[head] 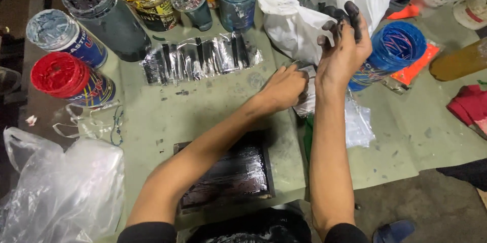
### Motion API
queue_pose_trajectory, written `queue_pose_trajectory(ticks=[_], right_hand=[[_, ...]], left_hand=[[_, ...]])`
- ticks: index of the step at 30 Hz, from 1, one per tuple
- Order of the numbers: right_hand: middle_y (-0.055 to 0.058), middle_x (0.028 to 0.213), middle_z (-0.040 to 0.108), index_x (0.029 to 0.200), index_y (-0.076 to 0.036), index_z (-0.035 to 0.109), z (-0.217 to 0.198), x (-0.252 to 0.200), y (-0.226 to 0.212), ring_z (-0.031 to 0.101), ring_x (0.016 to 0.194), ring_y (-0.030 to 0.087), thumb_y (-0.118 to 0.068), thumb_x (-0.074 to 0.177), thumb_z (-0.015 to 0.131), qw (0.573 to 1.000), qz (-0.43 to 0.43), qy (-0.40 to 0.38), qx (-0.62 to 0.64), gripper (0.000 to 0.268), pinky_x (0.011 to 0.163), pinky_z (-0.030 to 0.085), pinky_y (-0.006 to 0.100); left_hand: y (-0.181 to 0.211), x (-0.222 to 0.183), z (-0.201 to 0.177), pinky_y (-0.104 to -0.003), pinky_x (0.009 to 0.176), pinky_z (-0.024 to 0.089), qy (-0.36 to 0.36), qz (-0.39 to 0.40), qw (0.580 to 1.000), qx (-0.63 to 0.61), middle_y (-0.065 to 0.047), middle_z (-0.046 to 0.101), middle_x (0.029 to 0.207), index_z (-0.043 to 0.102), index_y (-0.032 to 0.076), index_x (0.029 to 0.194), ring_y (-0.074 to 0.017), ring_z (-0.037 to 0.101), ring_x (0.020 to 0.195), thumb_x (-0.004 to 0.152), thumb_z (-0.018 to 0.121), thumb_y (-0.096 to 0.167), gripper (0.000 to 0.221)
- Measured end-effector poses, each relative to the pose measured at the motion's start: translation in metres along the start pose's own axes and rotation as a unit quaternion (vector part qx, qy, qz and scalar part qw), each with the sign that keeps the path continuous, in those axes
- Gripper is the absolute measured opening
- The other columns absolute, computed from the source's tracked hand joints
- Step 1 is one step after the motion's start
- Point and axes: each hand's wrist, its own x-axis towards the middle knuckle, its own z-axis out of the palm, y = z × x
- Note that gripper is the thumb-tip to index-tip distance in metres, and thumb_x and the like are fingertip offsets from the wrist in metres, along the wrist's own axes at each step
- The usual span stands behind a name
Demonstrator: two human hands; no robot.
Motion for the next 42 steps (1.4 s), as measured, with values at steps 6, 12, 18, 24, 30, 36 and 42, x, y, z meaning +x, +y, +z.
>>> queue_pose_trajectory(ticks=[6,12,18,24,30,36,42], right_hand=[[0.011,0.088,0.069,0.12,0.002,0.067,-0.011,-0.004,-0.01,0.063,0.068,0.019,-0.002,0.093,0.06,1.0,-0.013,0.006,0.013,0.028,0.051,0.042,0.028],[0.012,0.088,0.07,0.115,0.0,0.068,-0.021,-0.008,-0.014,0.061,0.067,0.018,0.0,0.092,0.059,1.0,-0.008,0.02,0.022,0.025,0.051,0.041,0.028],[0.017,0.088,0.069,0.117,0.003,0.066,-0.023,-0.01,-0.009,0.061,0.064,0.018,-0.001,0.095,0.059,0.999,0.014,0.009,0.03,0.023,0.048,0.041,0.027],[0.02,0.09,0.071,0.119,0.004,0.066,-0.03,-0.004,0.003,0.064,0.067,0.02,0.0,0.096,0.058,0.999,0.012,-0.027,0.016,0.025,0.05,0.043,0.026],[0.02,0.099,0.074,0.122,0.006,0.065,-0.046,-0.001,0.013,0.07,0.077,0.022,0.0,0.096,0.058,0.995,-0.041,-0.07,-0.051,0.027,0.063,0.052,0.027],[0.016,0.107,0.072,0.124,0.004,0.065,-0.06,-0.006,0.012,0.071,0.099,0.023,-0.015,0.107,0.049,0.949,-0.209,-0.085,-0.222,0.03,0.092,0.06,0.035],[0.015,0.128,0.068,0.13,0.002,0.063,-0.068,-0.006,0.014,0.062,0.124,0.025,-0.029,0.11,0.039,0.93,-0.24,-0.049,-0.273,0.044,0.109,0.048,0.036]], left_hand=[[0.009,0.001,0.0,-0.046,0.084,0.038,-0.005,-0.002,1.0,0.028,-0.009,0.071,0.102,0.072,0.006,0.083,-0.031,0.055,0.101,0.077,0.048,-0.013,0.032],[0.019,-0.01,-0.009,-0.054,0.087,0.046,0.005,-0.021,0.999,-0.049,-0.019,0.067,0.087,0.06,0.003,0.117,-0.0384,0.066,0.089,0.078,0.052,-0.003,0.04],[0.023,-0.006,-0.013,-0.054,0.086,0.047,-0.024,-0.051,0.997,-0.044,-0.02,0.073,0.089,0.071,0.007,0.09,-0.0434,0.068,0.089,0.079,0.046,-0.002,0.028],[0.026,-0.014,-0.051,-0.038,0.098,0.058,0.036,-0.107,0.942,-0.315,-0.024,0.074,0.116,0.069,-0.001,0.126,-0.0313,0.074,0.111,0.087,0.058,-0.006,0.041],[0.025,-0.013,-0.07,-0.037,0.061,0.053,0.135,-0.171,0.934,-0.283,-0.01,0.076,0.083,0.077,0.01,0.108,-0.0196,0.067,0.066,0.092,0.074,0.023,0.021],[0.009,-0.012,-0.083,-0.035,0.072,0.054,0.244,-0.072,0.929,-0.269,-0.006,0.082,0.092,0.079,0.005,0.099,-0.0213,0.076,0.084,0.095,0.066,0.02,0.021],[0.027,-0.017,-0.112,-0.027,0.054,0.041,0.304,-0.034,0.892,-0.333,0.0,0.066,0.069,0.075,0.002,0.096,-0.0084,0.05,0.055,0.103,0.053,0.023,0.032]])
